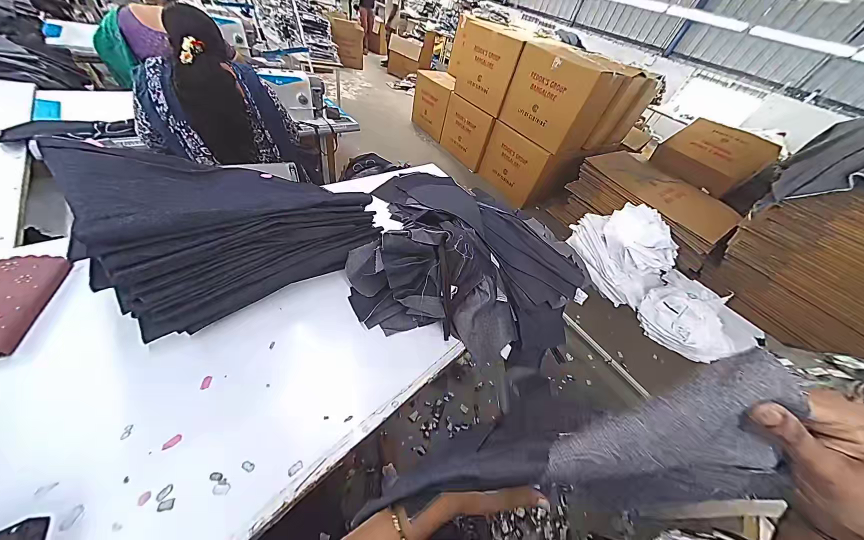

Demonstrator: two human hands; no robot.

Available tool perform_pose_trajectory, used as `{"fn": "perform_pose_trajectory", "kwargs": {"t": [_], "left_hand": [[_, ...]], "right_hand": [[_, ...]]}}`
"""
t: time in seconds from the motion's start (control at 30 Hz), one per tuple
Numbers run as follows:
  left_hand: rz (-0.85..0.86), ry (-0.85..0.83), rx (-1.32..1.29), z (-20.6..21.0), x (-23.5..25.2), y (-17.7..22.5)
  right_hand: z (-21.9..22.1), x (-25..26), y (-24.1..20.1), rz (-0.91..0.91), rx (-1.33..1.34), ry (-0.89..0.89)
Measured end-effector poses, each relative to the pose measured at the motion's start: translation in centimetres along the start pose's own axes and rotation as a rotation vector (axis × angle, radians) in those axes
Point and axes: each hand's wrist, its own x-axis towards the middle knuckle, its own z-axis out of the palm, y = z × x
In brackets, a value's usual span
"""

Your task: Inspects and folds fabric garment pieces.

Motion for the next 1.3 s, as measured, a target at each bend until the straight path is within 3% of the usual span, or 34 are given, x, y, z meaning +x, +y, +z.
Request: {"fn": "perform_pose_trajectory", "kwargs": {"t": [0.03,0.1,0.17,0.23,0.3,0.4,0.5,0.63,0.73,0.8,0.87,1.0,1.13,1.23,1.27,1.3], "left_hand": [[0.092,0.079,0.057,-0.6,-0.1,-3.0],[0.017,0.2,0.194,-3.5,-1.9,-3.9],[0.025,0.568,0.447,-6.3,-4.7,-3.7],[0.167,1.023,0.691,-8.2,-6.7,-4.2],[0.269,1.229,0.83,-8.9,-7.6,-3.1],[0.324,0.999,0.883,-8.7,-6.8,-1.9],[0.315,0.825,0.863,-9.2,-5.4,-2.7],[-0.264,0.816,0.818,-9.8,-10.4,-3.1],[-0.469,0.961,0.605,-11.1,-17.7,-4.6],[-0.428,1.055,0.545,-11.3,-22.0,-4.6],[-0.357,1.133,0.576,-10.9,-24.8,-2.9],[-0.229,1.316,0.611,-10.1,-30.9,1.4],[-0.523,1.544,0.433,-12.5,-35.6,2.6],[-0.728,1.743,0.511,-16.9,-36.4,0.6],[-0.745,1.756,0.599,-17.8,-35.9,-0.5],[-0.767,1.662,0.707,-18.2,-35.2,-1.8]], "right_hand": [[0.6,-0.1,0.2,0.019,-0.035,0.025],[2.9,0.5,1.5,0.092,-0.062,0.078],[5.9,1.1,3.5,0.138,0.028,0.031],[9.2,1.8,4.5,0.17,0.202,-0.051],[12.1,2.7,4.1,0.16,0.351,-0.15],[15.1,3.4,2.2,0.088,0.53,-0.37],[15.2,4.2,0.3,-0.084,0.529,-0.516],[9.9,5.0,1.3,-0.206,0.486,-0.366],[7.7,4.4,5.0,-0.022,0.312,-0.153],[8.6,3.8,7.6,0.188,0.011,-0.11],[10.3,3.8,9.0,0.319,-0.106,-0.162],[15.8,4.9,8.8,0.438,0.032,-0.222],[26.9,7.0,10.7,0.527,0.111,-0.437],[37.1,8.7,12.8,0.481,0.186,-0.503],[40.0,8.9,13.3,0.438,0.219,-0.496],[42.5,8.7,13.7,0.375,0.245,-0.504]]}}
